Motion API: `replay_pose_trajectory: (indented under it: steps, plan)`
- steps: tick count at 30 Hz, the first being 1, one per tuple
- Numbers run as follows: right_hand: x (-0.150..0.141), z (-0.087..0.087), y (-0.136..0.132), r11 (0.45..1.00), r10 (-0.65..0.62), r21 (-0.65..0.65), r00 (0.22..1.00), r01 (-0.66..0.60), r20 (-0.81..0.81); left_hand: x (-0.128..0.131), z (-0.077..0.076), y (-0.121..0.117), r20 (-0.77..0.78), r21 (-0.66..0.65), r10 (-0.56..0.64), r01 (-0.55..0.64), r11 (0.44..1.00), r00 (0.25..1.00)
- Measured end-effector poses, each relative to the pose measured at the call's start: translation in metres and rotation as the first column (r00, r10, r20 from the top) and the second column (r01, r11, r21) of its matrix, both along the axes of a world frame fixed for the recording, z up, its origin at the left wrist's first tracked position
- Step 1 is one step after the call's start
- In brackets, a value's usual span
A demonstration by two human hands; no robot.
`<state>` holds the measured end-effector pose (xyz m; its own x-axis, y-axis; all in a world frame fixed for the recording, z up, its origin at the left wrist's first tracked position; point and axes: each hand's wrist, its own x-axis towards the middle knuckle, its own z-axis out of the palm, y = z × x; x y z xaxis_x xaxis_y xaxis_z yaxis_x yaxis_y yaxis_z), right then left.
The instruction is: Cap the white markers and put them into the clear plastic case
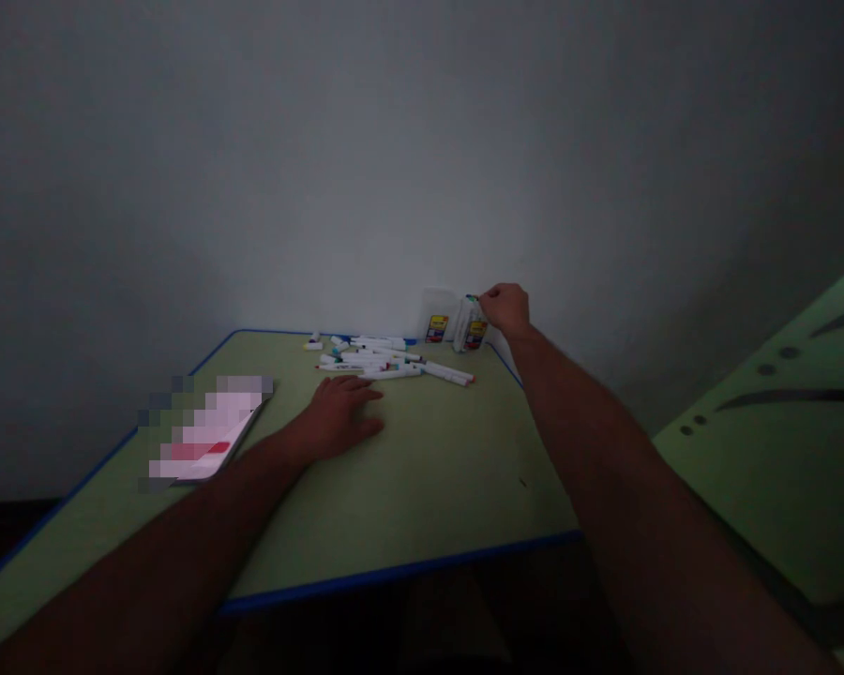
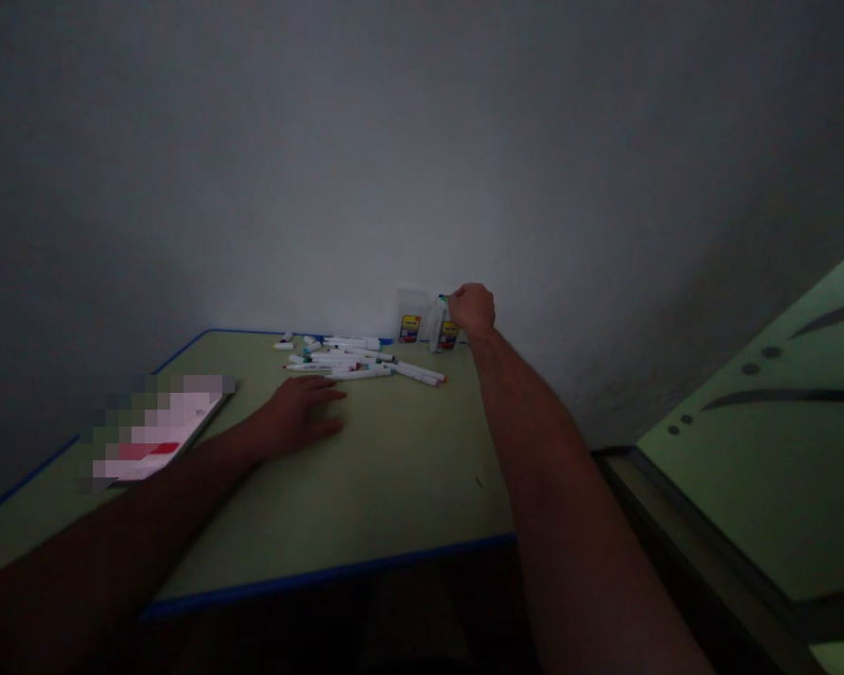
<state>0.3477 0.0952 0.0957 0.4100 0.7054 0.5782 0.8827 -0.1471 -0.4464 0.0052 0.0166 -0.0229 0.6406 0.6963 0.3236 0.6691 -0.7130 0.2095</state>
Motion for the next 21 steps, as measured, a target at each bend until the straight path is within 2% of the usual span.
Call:
replay_pose_trajectory:
  steps: [3, 8, 11, 17, 21]
  plan:
    - [-0.02, -0.022, -0.017, 0.999, 0.046, -0.009, 0.999, -0.046, -0.009, 0.0, 0.002, 0.001, 0.01, 0.004, 0.014, -0.014, 1.0, 1.0]
    - [-0.053, -0.061, -0.042, 0.986, 0.116, -0.108, 0.988, -0.127, -0.097, -0.004, 0.006, 0.004, 0.041, 0.012, 0.011, -0.011, 1.0, 0.999]
    - [-0.069, -0.077, -0.049, 0.974, 0.153, -0.146, 0.979, -0.173, -0.137, -0.009, 0.009, 0.006, 0.062, 0.005, 0.065, -0.065, 0.998, 0.996]
    - [-0.087, -0.09, -0.054, 0.967, 0.192, -0.124, 0.958, -0.221, -0.211, -0.023, 0.018, 0.01, 0.13, -0.04, 0.25, -0.247, 0.968, 0.959]
    - [-0.087, -0.094, -0.064, 0.955, 0.248, -0.117, 0.951, -0.272, -0.186, -0.029, 0.03, 0.008, 0.13, -0.108, 0.374, -0.362, 0.926, 0.918]
